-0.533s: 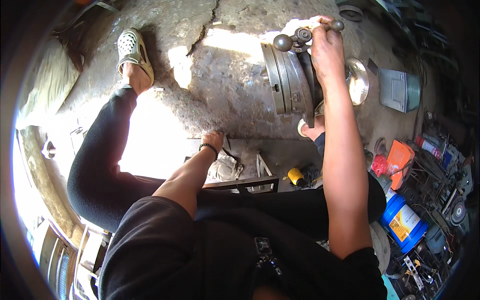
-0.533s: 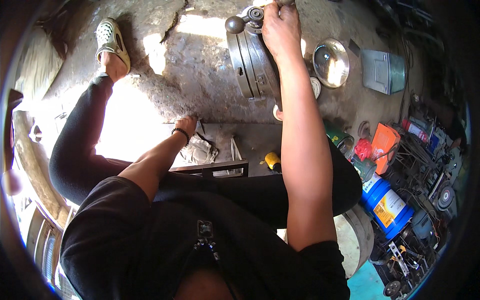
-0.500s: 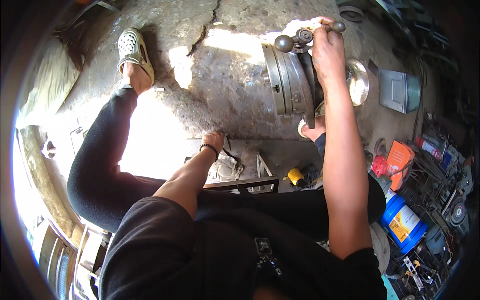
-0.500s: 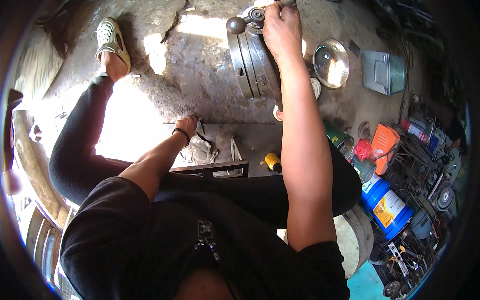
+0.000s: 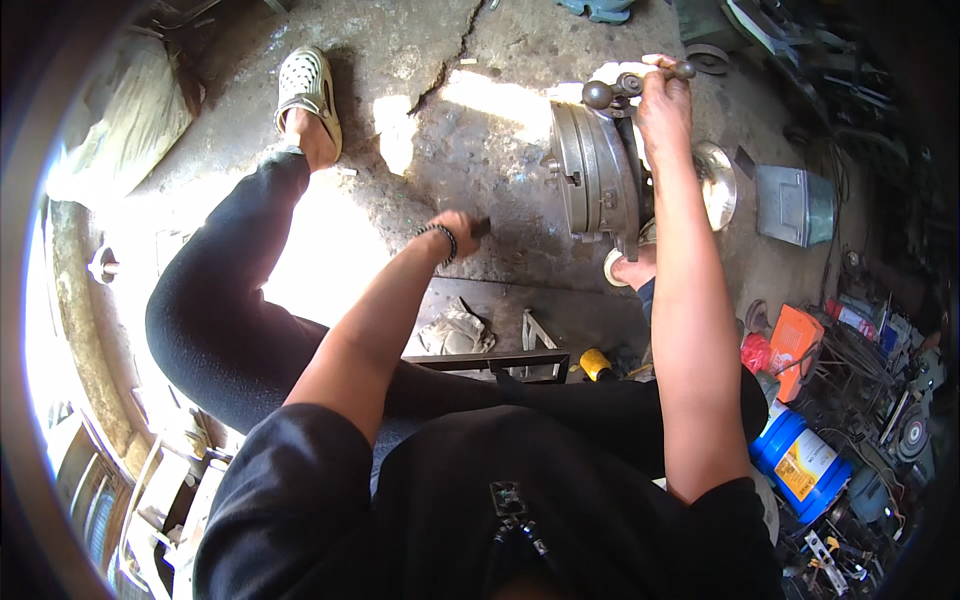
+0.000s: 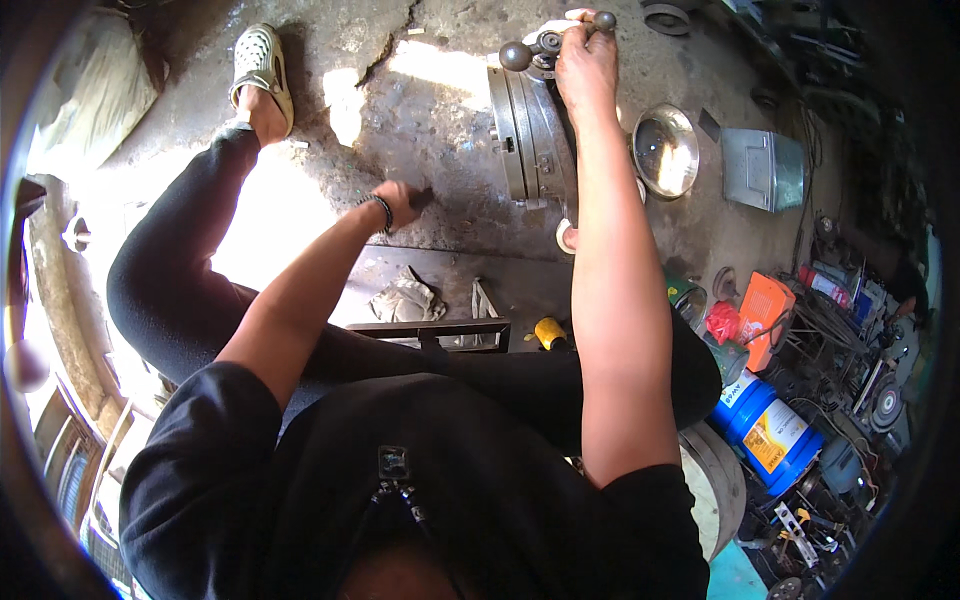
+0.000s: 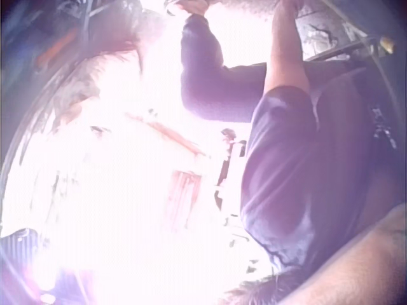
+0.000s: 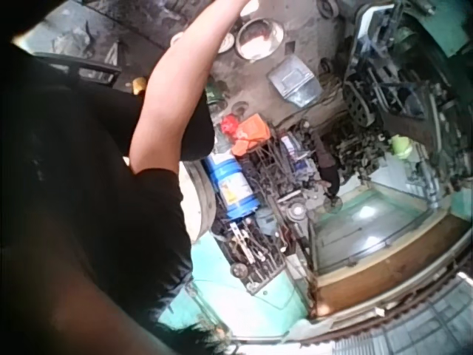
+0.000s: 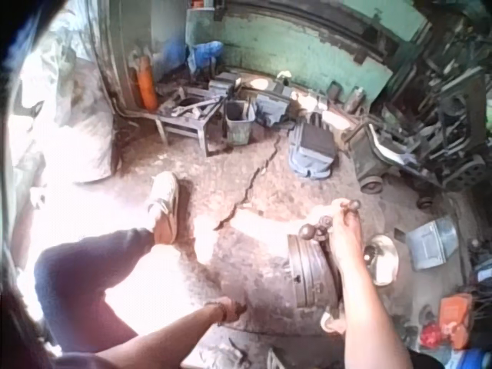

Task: The person sits on the floor and cleans a metal mechanical part using a cloth and a small brush. They repeatedly wipe and scrub the surface, occasionally rotating the part to access different areas.

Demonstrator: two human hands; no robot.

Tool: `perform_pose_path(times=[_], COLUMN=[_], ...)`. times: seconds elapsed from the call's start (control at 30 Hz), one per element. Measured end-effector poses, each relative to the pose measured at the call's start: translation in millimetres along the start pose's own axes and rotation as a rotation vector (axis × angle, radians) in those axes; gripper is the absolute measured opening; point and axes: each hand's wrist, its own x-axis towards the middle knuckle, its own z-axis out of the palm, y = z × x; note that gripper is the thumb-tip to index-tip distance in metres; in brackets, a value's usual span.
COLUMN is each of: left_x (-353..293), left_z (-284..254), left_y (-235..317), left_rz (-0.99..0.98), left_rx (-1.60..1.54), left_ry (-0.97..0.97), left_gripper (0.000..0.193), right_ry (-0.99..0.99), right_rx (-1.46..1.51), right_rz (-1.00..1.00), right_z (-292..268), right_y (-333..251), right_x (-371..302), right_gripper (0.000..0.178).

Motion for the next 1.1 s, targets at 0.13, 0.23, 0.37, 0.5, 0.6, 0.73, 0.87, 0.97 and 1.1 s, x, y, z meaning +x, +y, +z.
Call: perform_pose_path(times=[0.13, 0.23, 0.37, 0.5, 0.6, 0.73, 0.87, 0.97, 1.1], left_x=[-29, -47, -62, -69, -68, -63, -58, -35, -17], left_z=[-71, -94, -92, -65, -50, -50, -62, -72, -95], left_y=[13, 33, 86, 103, 96, 105, 108, 91, 67], left_rz=[0.084, 0.266, 0.354, 0.35, 0.341, 0.328, 0.189, -0.063, -0.033], left_rx=[-0.07, -0.109, -0.112, -0.11, -0.012, -0.108, -0.645, -0.728, -0.974], left_ry=[0.38, 0.685, 0.845, 0.868, 0.902, 0.916, 0.947, 1.069, 1.036], left_gripper=[0.037, 0.045, 0.055, 0.056, 0.054, 0.052, 0.033, 0.04, 0.062], right_ry=[0.026, 0.021, 0.026, 0.035, -0.008, 0.001, 0.0, -0.007, -0.036], right_rx=[-0.041, -0.062, -0.175, -0.22, -0.2, -0.153, -0.243, -0.197, -0.201], right_rz=[0.053, 0.068, 0.037, -0.005, -0.027, -0.053, -0.042, -0.053, 0.048], right_z=[5, 9, 2, 5, 1, -2, 1, -4, -10], right_y=[7, 16, 18, 21, 25, 34, 26, 32, 25], right_x=[2, 11, 15, 19, 16, 21, 14, 18, 13], right_gripper=[0.018, 0.018, 0.021, 0.025, 0.026, 0.027, 0.026, 0.027, 0.039])
